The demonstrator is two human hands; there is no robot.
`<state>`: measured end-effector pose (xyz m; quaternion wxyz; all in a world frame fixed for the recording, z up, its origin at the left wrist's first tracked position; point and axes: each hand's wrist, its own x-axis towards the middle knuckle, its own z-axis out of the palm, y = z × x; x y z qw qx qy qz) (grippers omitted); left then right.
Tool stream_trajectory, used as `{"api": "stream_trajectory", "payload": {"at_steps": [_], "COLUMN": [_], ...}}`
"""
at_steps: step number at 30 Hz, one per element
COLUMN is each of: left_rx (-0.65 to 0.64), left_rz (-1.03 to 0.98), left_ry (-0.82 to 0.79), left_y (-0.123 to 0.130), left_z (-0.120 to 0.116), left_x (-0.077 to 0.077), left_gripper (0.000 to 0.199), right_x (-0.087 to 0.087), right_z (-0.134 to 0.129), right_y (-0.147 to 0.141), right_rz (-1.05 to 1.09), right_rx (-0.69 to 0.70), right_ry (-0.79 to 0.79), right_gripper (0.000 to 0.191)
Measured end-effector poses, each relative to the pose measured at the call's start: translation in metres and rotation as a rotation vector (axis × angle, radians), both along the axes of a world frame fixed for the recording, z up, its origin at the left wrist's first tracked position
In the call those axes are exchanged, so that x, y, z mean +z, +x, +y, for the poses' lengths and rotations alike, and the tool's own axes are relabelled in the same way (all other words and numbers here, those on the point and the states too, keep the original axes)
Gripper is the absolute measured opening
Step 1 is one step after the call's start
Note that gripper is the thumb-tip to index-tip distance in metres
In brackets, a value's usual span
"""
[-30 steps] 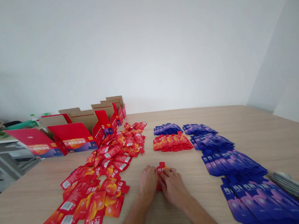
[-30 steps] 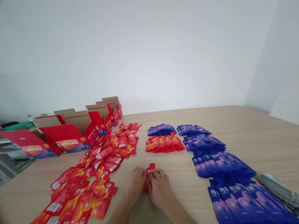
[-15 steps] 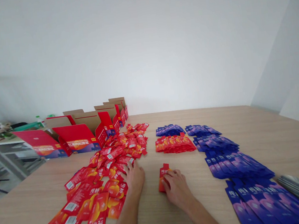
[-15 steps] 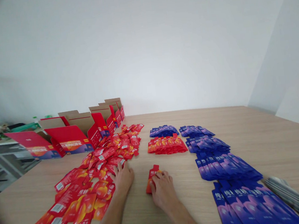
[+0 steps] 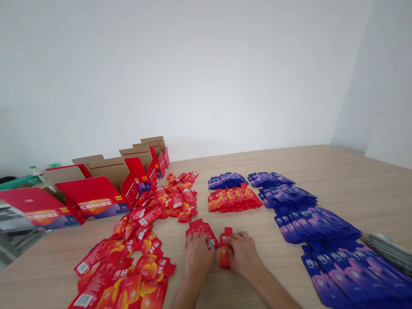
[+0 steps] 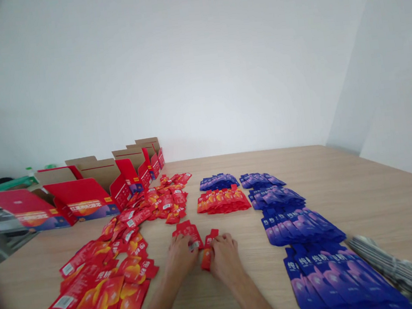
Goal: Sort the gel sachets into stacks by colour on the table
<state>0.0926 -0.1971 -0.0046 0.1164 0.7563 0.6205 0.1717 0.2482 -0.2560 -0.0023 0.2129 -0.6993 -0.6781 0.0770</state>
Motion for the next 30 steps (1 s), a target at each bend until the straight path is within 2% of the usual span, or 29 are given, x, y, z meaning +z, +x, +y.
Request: {"api": "stream_trajectory", "payload": {"at_steps": [3, 8, 13, 15, 19, 21, 23, 24, 27, 30], "left_rx": [0.005, 0.105, 0.038, 0.057, 0.129, 0.125, 0.094, 0.077, 0.046, 0.022], "left_rz": [-0.015, 0.070, 0.013, -0.081, -0.323, -0.467, -0.643, -0.746, -1.051, -1.131], "left_ry": [-0.048, 0.030, 0.029, 0.002, 0.024, 0.059, 0.040, 0.012, -0.080, -0.158], "left_y": [0.003, 0.014, 0.018, 0.018, 0.016, 0.015, 0.014, 0.015, 0.018, 0.023], "left_z": [0.002, 0.001, -0.001, 0.000, 0.005, 0.008, 0.011, 0.013, 0.015, 0.013], "left_x": [0.001, -0.003, -0.008, -0.009, -0.009, -0.009, -0.010, -0.011, -0.015, -0.018], "left_gripper": [0.021, 0.052, 0.038, 0.037, 0.047, 0.037, 0.021, 0.021, 0.038, 0.045], "right_x": [0.000, -0.003, -0.004, -0.003, -0.003, -0.005, -0.005, -0.004, 0.004, 0.015], "right_z": [0.001, 0.003, 0.004, 0.003, 0.004, 0.006, 0.009, 0.010, 0.011, 0.009], "right_y": [0.003, 0.004, 0.003, 0.002, 0.003, 0.003, 0.003, 0.003, 0.003, 0.003], "right_rz": [0.001, -0.010, -0.008, -0.003, 0.020, 0.079, 0.182, 0.250, 0.518, 0.746], "right_rx": [-0.015, -0.027, -0.026, -0.028, -0.031, -0.016, -0.013, -0.012, 0.030, 0.092], "right_ry": [0.008, 0.001, -0.007, -0.019, -0.033, -0.002, 0.049, 0.071, 0.076, 0.063], "right_gripper": [0.019, 0.018, 0.023, 0.025, 0.028, 0.029, 0.031, 0.032, 0.043, 0.058]}}
